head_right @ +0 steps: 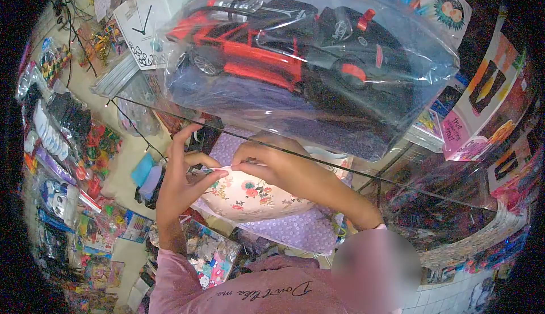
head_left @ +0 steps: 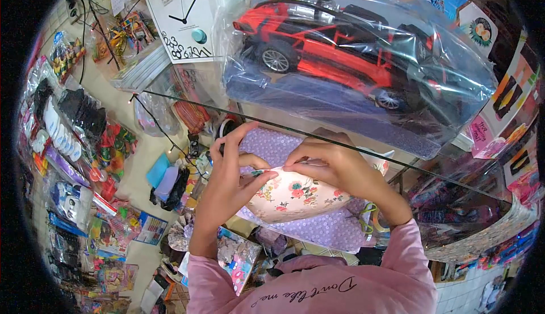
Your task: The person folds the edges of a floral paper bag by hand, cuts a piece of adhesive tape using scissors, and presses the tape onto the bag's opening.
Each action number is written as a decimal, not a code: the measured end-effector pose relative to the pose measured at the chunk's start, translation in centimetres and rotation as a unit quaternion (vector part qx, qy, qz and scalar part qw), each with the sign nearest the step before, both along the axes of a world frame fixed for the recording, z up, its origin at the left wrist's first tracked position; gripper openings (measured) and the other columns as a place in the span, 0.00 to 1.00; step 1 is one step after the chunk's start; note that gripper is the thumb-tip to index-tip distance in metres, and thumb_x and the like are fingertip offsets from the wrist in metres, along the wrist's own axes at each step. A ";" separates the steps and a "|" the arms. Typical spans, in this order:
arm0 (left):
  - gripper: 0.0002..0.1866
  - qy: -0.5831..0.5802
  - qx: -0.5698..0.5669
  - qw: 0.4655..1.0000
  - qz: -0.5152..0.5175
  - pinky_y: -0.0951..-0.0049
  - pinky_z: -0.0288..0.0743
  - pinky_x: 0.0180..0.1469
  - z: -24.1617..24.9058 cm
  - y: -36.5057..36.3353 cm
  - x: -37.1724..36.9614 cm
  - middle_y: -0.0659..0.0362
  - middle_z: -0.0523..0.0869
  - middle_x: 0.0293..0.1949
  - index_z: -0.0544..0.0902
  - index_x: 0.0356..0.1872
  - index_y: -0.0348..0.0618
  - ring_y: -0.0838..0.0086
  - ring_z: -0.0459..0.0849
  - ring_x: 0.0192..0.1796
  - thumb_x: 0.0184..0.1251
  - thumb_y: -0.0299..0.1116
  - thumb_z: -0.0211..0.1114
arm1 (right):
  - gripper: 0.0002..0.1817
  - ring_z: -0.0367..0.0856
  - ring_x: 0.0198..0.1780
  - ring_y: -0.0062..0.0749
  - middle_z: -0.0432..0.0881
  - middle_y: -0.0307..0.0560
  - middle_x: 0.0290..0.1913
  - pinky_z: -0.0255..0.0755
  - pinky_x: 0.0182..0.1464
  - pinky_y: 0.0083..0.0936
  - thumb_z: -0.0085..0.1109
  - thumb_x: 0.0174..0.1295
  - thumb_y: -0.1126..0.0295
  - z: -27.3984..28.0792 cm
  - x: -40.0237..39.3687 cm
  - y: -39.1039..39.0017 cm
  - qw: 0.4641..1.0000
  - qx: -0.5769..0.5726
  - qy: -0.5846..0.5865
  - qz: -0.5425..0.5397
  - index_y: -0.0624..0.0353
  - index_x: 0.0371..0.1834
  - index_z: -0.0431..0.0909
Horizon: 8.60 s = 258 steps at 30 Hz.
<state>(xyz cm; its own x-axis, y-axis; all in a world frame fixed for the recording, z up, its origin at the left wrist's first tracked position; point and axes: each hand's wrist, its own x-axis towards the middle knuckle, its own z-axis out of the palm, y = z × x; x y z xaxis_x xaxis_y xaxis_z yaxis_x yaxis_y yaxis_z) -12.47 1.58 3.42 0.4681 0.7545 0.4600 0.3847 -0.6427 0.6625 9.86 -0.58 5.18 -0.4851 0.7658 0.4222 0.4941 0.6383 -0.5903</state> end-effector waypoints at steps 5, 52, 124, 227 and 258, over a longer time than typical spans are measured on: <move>0.41 -0.014 -0.036 0.999 -0.003 0.58 0.42 0.69 -0.2 0.1 -0.1 0.63 0.87 0.30 0.57 0.69 0.40 0.70 0.70 0.59 0.57 0.31 0.71 | 0.08 0.81 0.40 0.38 0.82 0.46 0.37 0.72 0.42 0.29 0.64 0.58 0.72 0.3 0.0 0.0 1.000 0.000 -0.006 -0.006 0.58 0.40 0.83; 0.11 0.105 0.167 0.980 0.016 0.52 0.48 0.67 0.0 0.2 -0.4 0.65 0.78 0.22 0.88 0.40 0.54 0.74 0.79 0.32 0.55 0.36 0.71 | 0.19 0.79 0.51 0.39 0.79 0.49 0.51 0.72 0.52 0.33 0.62 0.62 0.64 0.5 1.0 0.2 0.997 -0.048 -0.057 0.020 0.58 0.53 0.74; 0.18 0.079 0.049 0.989 -0.112 0.62 0.57 0.61 0.9 2.2 3.5 0.58 0.85 0.32 0.70 0.39 0.39 0.66 0.83 0.39 0.59 0.37 0.70 | 0.21 0.79 0.47 0.22 0.83 0.40 0.45 0.72 0.51 0.21 0.63 0.63 0.62 -0.9 5.7 -1.4 0.978 -0.157 0.041 -0.130 0.59 0.57 0.75; 0.13 0.126 0.220 0.967 0.000 0.49 0.47 0.69 2.0 -0.1 2.0 0.60 0.85 0.37 0.86 0.42 0.48 0.67 0.80 0.51 0.57 0.39 0.69 | 0.25 0.83 0.49 0.47 0.81 0.55 0.52 0.75 0.50 0.32 0.50 0.69 0.51 0.7 6.1 -4.5 0.977 -0.092 -0.081 -0.172 0.50 0.64 0.72; 0.19 -0.135 0.075 0.979 0.132 0.55 0.49 0.72 -2.7 0.8 -6.5 0.55 0.85 0.49 0.81 0.49 0.38 0.65 0.80 0.57 0.56 0.31 0.69 | 0.21 0.84 0.48 0.44 0.83 0.58 0.46 0.75 0.50 0.30 0.66 0.59 0.61 -3.4 7.1 -5.2 0.953 -0.061 0.144 -0.261 0.62 0.51 0.80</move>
